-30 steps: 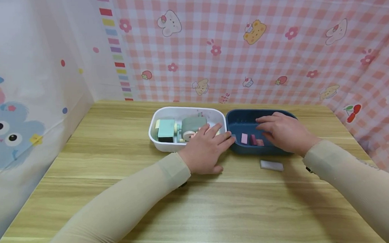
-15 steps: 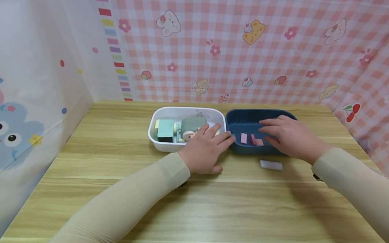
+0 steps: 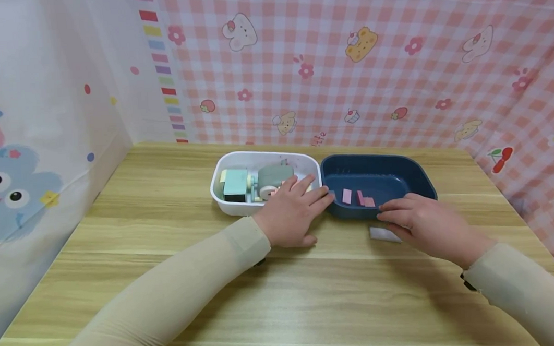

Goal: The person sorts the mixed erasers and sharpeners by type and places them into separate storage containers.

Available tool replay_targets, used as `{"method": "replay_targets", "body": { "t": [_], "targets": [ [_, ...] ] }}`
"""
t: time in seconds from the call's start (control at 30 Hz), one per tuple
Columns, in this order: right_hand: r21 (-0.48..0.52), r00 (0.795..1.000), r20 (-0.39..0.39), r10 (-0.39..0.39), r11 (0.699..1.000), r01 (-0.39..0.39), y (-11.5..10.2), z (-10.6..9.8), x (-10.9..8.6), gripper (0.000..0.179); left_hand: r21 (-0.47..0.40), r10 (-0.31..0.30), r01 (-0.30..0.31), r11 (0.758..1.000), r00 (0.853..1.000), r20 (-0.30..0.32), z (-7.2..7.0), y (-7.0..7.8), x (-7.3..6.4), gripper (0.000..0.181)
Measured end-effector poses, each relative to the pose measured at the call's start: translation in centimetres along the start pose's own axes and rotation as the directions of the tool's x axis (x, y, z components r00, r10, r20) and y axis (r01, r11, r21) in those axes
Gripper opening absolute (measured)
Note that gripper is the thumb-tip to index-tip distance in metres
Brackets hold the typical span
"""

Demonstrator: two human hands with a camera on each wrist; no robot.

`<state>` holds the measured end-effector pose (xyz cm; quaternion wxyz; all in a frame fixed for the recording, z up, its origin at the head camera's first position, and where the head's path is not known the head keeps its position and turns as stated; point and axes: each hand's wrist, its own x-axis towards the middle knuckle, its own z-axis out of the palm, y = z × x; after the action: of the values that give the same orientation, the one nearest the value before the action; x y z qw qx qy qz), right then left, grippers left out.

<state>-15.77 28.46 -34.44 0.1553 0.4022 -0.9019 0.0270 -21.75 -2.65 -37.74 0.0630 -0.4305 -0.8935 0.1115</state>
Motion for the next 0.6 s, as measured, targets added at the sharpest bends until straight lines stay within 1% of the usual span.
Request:
{"method": "replay_targets", "body": {
  "t": [0.07,0.13,0.2,0.3,0.4,0.6],
  "targets": [
    [0.02,0.999,0.032,0.014,1.0,-0.014,-0.1,0.3,-0.5,0.033,0.001,-0.002,0.002,1.0,1.0,0.002,-0.1,0.1,0.0,0.098],
    [0.041,0.996,0.081,0.04,0.998,-0.044,0.0,0.7,-1.0,0.032,0.002,-0.003,0.003,1.0,1.0,0.002,-0.1,0.1,0.0,0.097],
    [0.056,0.988,0.138,0.066,0.996,-0.074,0.1,1.0,-1.3,0.031,0.001,-0.003,0.003,1.0,1.0,0.002,-0.1,0.1,0.0,0.097],
    [0.062,0.976,0.202,0.086,0.993,-0.101,0.3,1.6,-1.7,0.03,0.0,-0.001,0.001,1.0,1.0,0.005,0.0,0.1,0.0,0.097],
    [0.058,0.962,0.249,0.114,0.989,-0.132,0.4,2.0,-2.0,0.031,0.0,-0.002,0.002,1.0,1.0,0.01,0.0,0.1,0.0,0.097],
    [0.032,0.941,0.309,0.141,0.987,-0.159,0.4,2.5,-2.2,0.034,-0.003,-0.001,0.001,1.0,1.0,-0.001,-0.1,0.1,0.0,0.097]
  ]
}}
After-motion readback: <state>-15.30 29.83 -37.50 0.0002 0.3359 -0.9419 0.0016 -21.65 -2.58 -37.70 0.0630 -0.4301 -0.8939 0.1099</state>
